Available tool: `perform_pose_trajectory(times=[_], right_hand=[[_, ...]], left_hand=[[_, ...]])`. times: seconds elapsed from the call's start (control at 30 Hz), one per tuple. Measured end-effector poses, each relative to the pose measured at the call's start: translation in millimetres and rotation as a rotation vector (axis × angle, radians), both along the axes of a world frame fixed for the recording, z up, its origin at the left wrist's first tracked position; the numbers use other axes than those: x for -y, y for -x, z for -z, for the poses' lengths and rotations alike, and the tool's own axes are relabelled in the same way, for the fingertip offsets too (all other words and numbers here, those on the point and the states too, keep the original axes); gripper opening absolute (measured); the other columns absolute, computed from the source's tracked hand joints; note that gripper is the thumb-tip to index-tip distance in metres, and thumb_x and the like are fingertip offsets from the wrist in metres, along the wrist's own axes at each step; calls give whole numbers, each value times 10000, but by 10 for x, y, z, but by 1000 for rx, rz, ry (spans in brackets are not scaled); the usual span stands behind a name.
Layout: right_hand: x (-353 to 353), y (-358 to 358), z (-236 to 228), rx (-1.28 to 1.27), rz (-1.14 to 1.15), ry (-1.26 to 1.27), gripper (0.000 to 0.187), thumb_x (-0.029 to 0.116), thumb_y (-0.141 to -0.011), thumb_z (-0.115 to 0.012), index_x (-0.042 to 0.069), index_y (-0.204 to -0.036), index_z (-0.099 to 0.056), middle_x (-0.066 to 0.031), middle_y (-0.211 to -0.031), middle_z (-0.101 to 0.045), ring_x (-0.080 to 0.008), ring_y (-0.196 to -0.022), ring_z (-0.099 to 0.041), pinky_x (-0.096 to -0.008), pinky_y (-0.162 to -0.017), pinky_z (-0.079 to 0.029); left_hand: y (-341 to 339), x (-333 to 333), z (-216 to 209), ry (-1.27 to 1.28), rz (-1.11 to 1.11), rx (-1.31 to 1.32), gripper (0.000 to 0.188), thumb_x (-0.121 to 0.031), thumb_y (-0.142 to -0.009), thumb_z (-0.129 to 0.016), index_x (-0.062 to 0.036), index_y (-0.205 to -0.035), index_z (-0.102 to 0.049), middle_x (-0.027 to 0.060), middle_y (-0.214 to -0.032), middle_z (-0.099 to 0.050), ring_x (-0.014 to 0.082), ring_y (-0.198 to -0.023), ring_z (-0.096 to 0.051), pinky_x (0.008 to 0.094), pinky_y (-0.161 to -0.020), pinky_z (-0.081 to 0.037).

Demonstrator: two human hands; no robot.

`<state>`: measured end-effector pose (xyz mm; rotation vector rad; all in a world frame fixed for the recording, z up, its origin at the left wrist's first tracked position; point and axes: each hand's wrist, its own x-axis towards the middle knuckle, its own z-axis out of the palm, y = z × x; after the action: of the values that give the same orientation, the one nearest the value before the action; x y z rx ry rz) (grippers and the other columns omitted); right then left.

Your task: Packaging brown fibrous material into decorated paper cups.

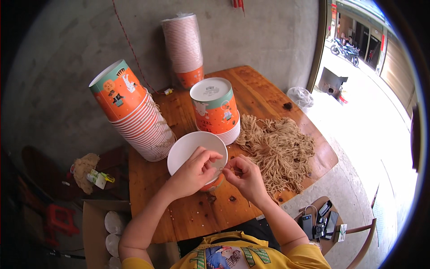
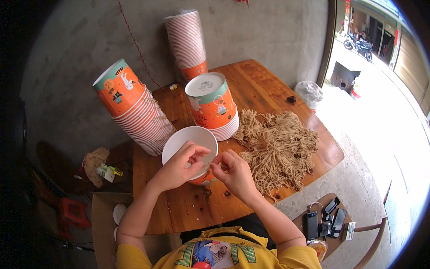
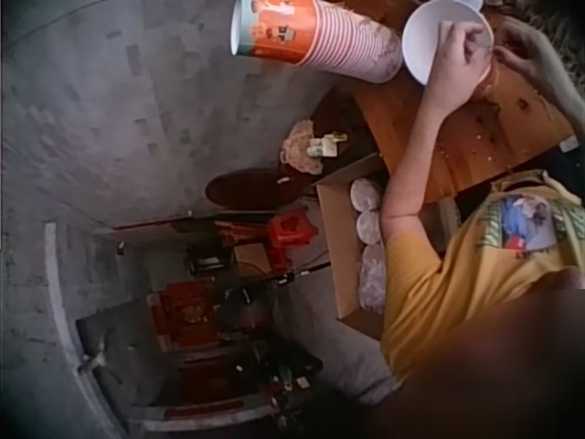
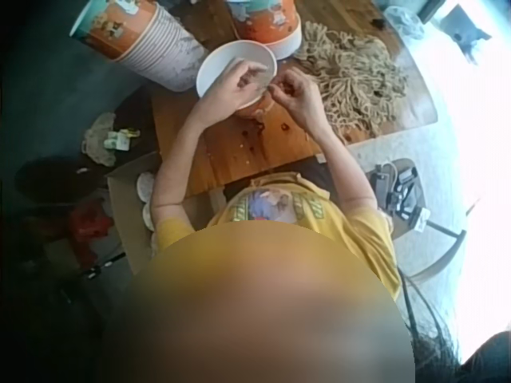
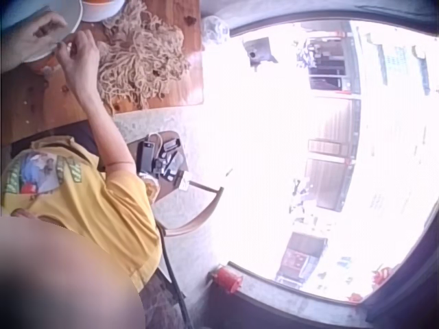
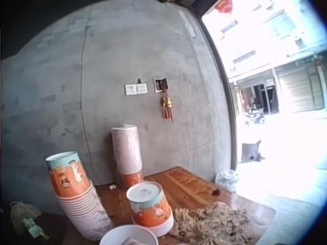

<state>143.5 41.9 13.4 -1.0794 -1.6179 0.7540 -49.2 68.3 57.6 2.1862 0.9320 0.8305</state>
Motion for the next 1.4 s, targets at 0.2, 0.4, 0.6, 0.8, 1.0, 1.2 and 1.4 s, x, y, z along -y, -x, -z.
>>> perform_pose_trajectory(times=[0.2, 0.4, 0.6, 0.8, 1.0, 1.2, 1.4], right_hand=[[6, 30, 16, -32, -26, 39, 130, 105, -850, -705, 4, -853, -623, -15, -766, -494, -93, -637, -450, -255, -569, -377], [24, 43, 7, -2, -23, -8, 118, 95, -847, -705, 10, -857, -626, -20, -766, -484, -101, -626, -449, -254, -566, -378], [30, 83, 25, 14, -3, -50, 108, 89, -844, -703, 14, -856, -626, -25, -769, -488, -105, -623, -459, -257, -564, -389], [50, 81, 28, 38, 3, -78, 101, 80, -839, -704, 19, -862, -627, -41, -788, -501, -133, -626, -483, -265, -564, -408], [70, 86, 22, 67, -10, -56, 106, 103, -846, -690, 52, -884, -606, -83, -827, -555, -243, -684, -590, -350, -610, -486], [64, 83, 41, 49, -21, -47, 102, 106, -849, -686, 53, -889, -608, -83, -827, -555, -246, -675, -588, -349, -608, -487], [48, 91, 67, 14, -27, -48, 96, 102, -861, -677, 35, -888, -614, -78, -820, -556, -203, -660, -580, -318, -589, -476]], left_hand=[[15, -27, 39, 305, 30, -65, 221, -94, -922, -606, -23, -1130, -582, 62, -942, -580, 153, -846, -591, 300, -804, -491], [-6, -6, -4, 229, -12, -78, 97, -59, -910, -621, -20, -994, -590, 45, -913, -581, 133, -844, -574, 305, -752, -499], [-107, 135, 30, -445, -159, -199, 109, -56, -842, -647, -43, -903, -557, 105, -848, -545, 309, -846, -573, 422, -759, -482], [-134, 191, 105, -142, -213, -32, 112, 6, -842, -629, -25, -892, -534, 100, -881, -565, 282, -812, -606, 385, -706, -505], [-131, 198, 126, -60, -216, 94, 116, 45, -851, -612, -12, -908, -528, 91, -859, -577, 206, -779, -633, 332, -693, -516], [-117, 194, 148, 36, -220, 103, 105, 39, -863, -603, -6, -915, -524, 85, -848, -608, 177, -781, -634, 321, -707, -515], [-97, 172, 186, 114, -214, 173, 234, 26, -882, -596, -33, -1087, -500, 58, -860, -625, 129, -796, -620, 311, -723, -514]])
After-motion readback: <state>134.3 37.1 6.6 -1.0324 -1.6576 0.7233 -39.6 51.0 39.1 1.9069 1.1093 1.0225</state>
